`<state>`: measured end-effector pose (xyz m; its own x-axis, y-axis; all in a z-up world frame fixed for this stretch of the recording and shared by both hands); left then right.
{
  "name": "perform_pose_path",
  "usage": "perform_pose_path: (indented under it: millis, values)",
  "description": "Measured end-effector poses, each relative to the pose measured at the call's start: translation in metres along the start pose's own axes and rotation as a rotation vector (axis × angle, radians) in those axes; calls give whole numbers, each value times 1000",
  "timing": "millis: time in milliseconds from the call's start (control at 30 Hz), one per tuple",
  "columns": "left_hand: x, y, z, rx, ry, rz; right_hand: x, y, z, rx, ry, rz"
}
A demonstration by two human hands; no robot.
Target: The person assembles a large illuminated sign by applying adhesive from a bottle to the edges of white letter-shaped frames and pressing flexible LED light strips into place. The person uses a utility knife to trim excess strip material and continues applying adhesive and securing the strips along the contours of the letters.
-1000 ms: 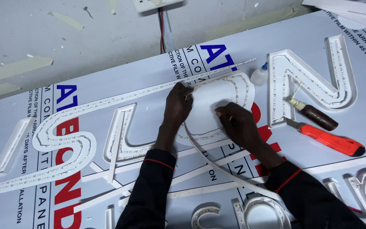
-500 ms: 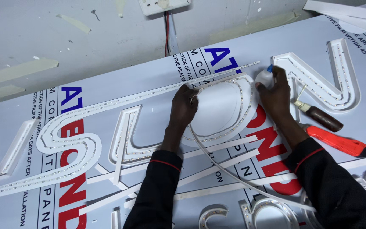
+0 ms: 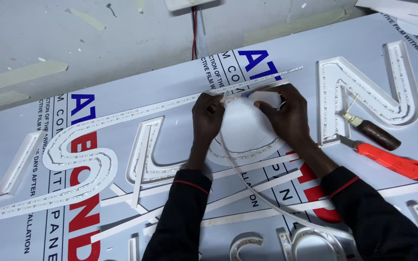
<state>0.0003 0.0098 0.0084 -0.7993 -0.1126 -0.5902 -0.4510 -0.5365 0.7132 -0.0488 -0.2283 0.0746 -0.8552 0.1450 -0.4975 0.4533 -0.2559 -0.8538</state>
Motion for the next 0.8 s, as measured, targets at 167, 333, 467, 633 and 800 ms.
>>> perform_pose_path:
  millis: [167, 333, 467, 633, 800]
  values:
    - [-2, -14, -4, -19, -9, -17, 4, 7, -6, 7, -51, 38]
    - [0, -9, -4, -18, -45, -43, 5, 10, -6, 0, -50, 114]
    - [3, -11, -5, -22, -82, -42, 5, 15, -9, 0, -79, 163]
    - [0, -6, -5, -55, -132, -19, 2, 11, -8, -1, -116, 161]
    - [1, -11, -6, -52, -122, -3, 2, 13, -10, -12, -86, 187]
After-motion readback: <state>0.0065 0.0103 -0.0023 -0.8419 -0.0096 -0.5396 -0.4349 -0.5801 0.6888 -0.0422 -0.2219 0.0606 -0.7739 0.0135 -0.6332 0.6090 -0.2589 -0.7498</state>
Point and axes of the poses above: each hand's wrist, its own x-axis away from the middle knuckle, its own z-axis out of the back of the hand, y = z × x, the point moved 1 cm from there along -x, towards the middle knuckle, and after that the axes turned 15 degrees about -x, right-handed, at the moved point
